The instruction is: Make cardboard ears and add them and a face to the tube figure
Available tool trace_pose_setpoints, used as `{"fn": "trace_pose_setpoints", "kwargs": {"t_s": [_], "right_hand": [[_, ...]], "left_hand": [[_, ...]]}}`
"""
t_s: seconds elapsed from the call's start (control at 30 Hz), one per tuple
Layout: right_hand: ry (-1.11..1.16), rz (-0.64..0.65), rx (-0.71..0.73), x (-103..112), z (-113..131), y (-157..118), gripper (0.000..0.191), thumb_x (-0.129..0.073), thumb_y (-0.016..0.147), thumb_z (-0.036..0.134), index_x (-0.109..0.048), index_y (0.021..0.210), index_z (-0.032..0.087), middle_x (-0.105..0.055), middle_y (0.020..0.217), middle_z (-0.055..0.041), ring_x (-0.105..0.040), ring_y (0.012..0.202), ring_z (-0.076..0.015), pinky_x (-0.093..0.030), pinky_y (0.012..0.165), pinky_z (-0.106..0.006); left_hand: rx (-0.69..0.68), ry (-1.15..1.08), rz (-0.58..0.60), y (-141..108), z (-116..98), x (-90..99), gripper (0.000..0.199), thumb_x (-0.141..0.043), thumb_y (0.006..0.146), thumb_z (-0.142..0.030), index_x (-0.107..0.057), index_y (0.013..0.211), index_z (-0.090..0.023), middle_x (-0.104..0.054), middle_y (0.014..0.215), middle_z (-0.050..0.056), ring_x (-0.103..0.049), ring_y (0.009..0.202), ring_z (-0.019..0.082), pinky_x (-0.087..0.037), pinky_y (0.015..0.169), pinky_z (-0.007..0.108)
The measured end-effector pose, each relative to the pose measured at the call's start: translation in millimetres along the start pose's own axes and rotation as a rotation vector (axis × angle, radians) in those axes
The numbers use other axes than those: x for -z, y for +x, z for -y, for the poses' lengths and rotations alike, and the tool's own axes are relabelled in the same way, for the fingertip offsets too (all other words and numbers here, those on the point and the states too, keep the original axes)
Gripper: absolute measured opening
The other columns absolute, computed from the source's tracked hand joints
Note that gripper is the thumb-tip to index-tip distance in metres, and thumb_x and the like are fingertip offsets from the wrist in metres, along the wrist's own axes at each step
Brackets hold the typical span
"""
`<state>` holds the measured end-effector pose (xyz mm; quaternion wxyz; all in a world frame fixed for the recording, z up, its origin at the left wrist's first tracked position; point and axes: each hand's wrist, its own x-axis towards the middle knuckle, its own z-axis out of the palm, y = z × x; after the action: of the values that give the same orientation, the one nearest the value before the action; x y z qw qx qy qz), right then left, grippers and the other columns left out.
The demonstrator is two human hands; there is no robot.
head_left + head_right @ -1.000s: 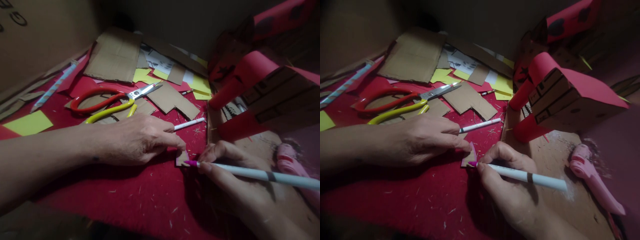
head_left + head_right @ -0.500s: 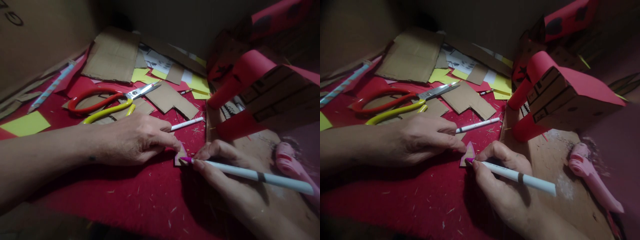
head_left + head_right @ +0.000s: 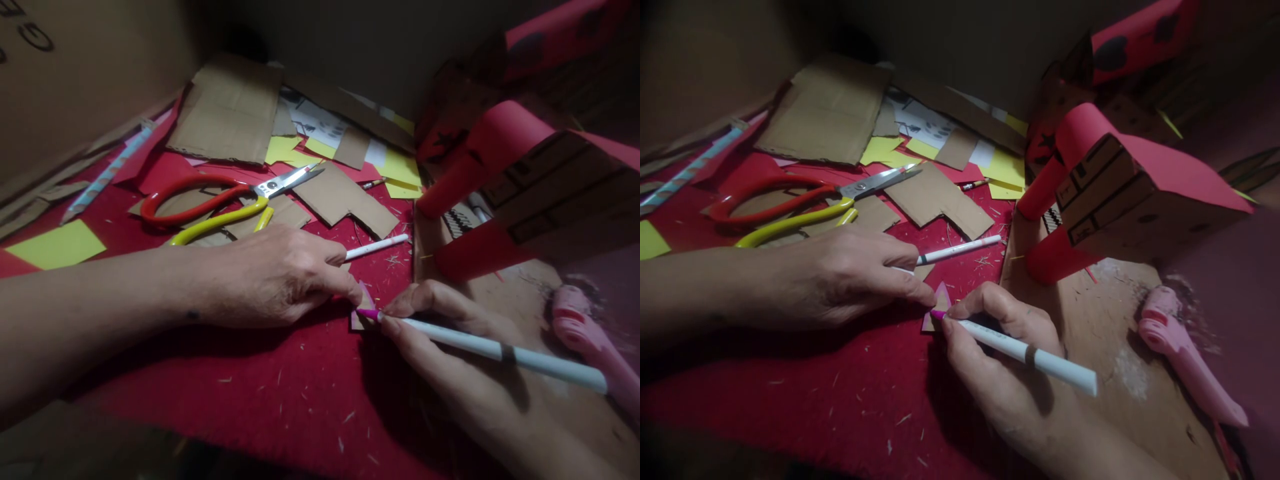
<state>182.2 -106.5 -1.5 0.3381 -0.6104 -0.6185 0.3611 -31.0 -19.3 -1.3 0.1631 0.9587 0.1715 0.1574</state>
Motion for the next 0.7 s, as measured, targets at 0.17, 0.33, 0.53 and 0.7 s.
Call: {"fn": "trace_pose_setpoints", "kwargs": {"t_s": [0.17, 0.33, 0.53, 0.7], "right_hand": [[0.009, -0.010, 0.002, -2.7, 2.7, 0.3, 0.017, -0.066, 0.078, 0.027, -0.062, 0.062, 0.022, -0.059, 0.047, 0.0042, -0.048, 0.039, -0.0078, -0.036, 0.036, -0.013], [-0.056, 0.016, 0.038, 0.9, 3.7, -1.0, 0.017, -0.064, 0.076, 0.024, -0.061, 0.059, 0.021, -0.063, 0.052, 0.0023, -0.049, 0.040, -0.0081, -0.034, 0.036, -0.014], [-0.106, 0.009, 0.011, 2.6, 1.5, -0.9, 0.018, -0.064, 0.076, 0.027, -0.061, 0.059, 0.022, -0.067, 0.057, 0.0010, -0.050, 0.042, -0.0092, -0.037, 0.039, -0.017], [-0.064, 0.018, -0.048, 1.1, 6.0, -1.1, 0.014, -0.065, 0.075, 0.025, -0.062, 0.062, 0.023, -0.059, 0.048, 0.0039, -0.050, 0.041, -0.0094, -0.035, 0.038, -0.017]], "left_hand": [[0.014, 0.003, 0.002, 0.0, 0.9, -0.3, 0.028, -0.056, 0.091, -0.013, -0.073, 0.107, -0.028, -0.055, 0.073, -0.001, -0.047, 0.059, 0.010, -0.025, 0.050, 0.026], [0.021, 0.019, 0.007, 0.1, 0.2, -0.8, 0.028, -0.056, 0.091, -0.014, -0.073, 0.107, -0.029, -0.055, 0.072, -0.001, -0.047, 0.058, 0.010, -0.025, 0.050, 0.027], [0.014, 0.017, 0.005, 0.6, 0.1, -1.2, 0.027, -0.054, 0.091, -0.015, -0.073, 0.106, -0.028, -0.057, 0.074, -0.001, -0.048, 0.059, 0.010, -0.025, 0.050, 0.027], [0.022, 0.010, 0.000, -0.6, -0.3, -1.4, 0.028, -0.056, 0.091, -0.013, -0.073, 0.106, -0.029, -0.056, 0.073, -0.001, -0.047, 0.058, 0.010, -0.026, 0.050, 0.027]]}}
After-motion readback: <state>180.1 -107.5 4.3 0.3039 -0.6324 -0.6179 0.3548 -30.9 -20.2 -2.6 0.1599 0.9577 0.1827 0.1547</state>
